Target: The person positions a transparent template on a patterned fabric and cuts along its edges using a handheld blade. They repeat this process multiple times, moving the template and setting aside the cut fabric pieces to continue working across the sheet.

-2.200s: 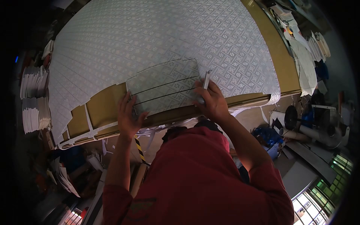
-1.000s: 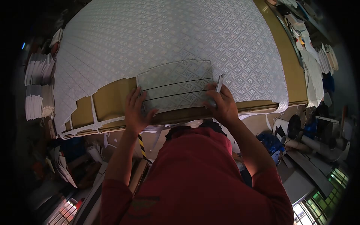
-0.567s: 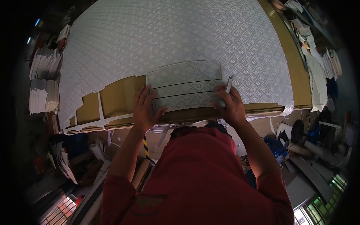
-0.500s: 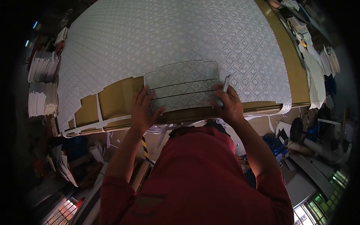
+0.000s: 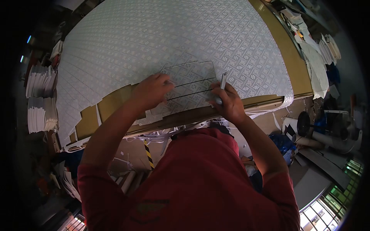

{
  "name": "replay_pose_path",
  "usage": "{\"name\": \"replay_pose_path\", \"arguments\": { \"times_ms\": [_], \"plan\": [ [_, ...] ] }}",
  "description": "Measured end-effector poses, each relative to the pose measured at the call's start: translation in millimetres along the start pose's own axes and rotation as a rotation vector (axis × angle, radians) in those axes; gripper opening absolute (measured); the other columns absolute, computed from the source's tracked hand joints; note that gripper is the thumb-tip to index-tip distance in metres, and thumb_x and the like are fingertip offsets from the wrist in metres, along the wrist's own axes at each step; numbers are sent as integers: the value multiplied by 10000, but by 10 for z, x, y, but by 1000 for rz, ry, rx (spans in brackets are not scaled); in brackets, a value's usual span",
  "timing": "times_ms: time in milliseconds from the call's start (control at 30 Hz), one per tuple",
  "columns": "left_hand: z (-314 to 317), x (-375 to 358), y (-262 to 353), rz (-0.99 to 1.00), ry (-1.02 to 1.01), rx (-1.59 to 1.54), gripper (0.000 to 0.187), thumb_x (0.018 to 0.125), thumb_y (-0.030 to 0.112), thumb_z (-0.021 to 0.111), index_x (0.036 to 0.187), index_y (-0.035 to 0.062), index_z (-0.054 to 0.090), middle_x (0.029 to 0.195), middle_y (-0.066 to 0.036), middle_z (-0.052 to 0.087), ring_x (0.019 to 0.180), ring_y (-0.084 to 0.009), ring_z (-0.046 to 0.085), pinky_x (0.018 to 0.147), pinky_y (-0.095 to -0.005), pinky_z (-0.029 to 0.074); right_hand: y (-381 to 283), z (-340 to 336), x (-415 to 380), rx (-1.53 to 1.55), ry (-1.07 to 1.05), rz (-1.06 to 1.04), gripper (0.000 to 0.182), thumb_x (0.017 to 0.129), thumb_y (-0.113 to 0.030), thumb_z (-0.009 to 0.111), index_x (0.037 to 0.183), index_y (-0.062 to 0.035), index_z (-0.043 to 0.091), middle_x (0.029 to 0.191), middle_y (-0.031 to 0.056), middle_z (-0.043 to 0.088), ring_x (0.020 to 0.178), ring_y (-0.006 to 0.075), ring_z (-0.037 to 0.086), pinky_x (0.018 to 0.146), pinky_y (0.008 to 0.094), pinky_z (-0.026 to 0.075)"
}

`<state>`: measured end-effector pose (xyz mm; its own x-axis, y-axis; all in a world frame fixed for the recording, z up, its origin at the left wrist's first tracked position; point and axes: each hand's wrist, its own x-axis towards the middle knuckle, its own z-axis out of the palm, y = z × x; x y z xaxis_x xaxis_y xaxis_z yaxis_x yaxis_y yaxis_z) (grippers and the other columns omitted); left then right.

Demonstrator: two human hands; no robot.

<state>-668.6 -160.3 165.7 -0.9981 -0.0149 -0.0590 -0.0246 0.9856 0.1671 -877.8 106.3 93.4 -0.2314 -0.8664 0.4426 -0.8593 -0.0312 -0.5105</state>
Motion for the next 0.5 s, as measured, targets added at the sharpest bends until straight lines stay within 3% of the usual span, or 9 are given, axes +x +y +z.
{"name": "replay_pose_path", "arguments": {
  "times_ms": [33, 167, 233, 267, 333, 500],
  "plan": [
    [-77, 122, 8, 52, -124, 18, 523, 725, 189, 884, 1194, 105, 668, 1272, -106, 594, 1206, -339, 585, 985, -458, 532, -6, -5, 4, 5, 1, -2, 490, 717, -84, 889, 1123, -56, 617, 1272, 151, 702, 1217, 386, 647, 1005, 471, 547],
    [-190, 333, 67, 5, -269, 85, 658, 713, 214, 909, 1301, 122, 627, 1388, -106, 562, 1268, -343, 567, 1011, -452, 526, -18, -23, 7, 23, -3, 33, 495, 721, -77, 886, 1129, -53, 607, 1269, 154, 705, 1213, 386, 650, 1005, 475, 547],
    [-127, 95, 88, -123, 49, -92, 707, 708, 248, 923, 1321, 80, 613, 1353, -171, 575, 1260, -390, 572, 1016, -468, 525, 1, -19, -4, 41, 26, -12, 501, 731, -82, 884, 1142, -57, 599, 1266, 151, 710, 1216, 391, 648, 1010, 478, 545],
    [-50, -64, 90, -108, 39, -90, 707, 708, 248, 923, 1321, 80, 613, 1353, -171, 575, 1260, -390, 572, 1016, -468, 525, 5, -20, -5, 39, 35, 3, 501, 731, -82, 884, 1142, -57, 599, 1266, 151, 710, 1216, 391, 648, 1010, 478, 545],
    [191, -437, 106, -277, 199, -199, 771, 744, 296, 916, 1400, 70, 582, 1469, -225, 499, 1332, -449, 514, 1078, -520, 478, 7, -22, -7, 86, 31, 10, 498, 741, -94, 885, 1147, -56, 600, 1258, 146, 717, 1220, 397, 645, 1016, 480, 542],
    [663, -890, 309, -308, 380, -264, 733, 793, 319, 885, 1420, 93, 582, 1519, -260, 442, 1381, -489, 453, 1135, -567, 415, -13, -31, -9, 42, 13, 26, 485, 749, -110, 886, 1143, -61, 607, 1251, 142, 721, 1229, 396, 640, 1019, 484, 539]
  ]
}}
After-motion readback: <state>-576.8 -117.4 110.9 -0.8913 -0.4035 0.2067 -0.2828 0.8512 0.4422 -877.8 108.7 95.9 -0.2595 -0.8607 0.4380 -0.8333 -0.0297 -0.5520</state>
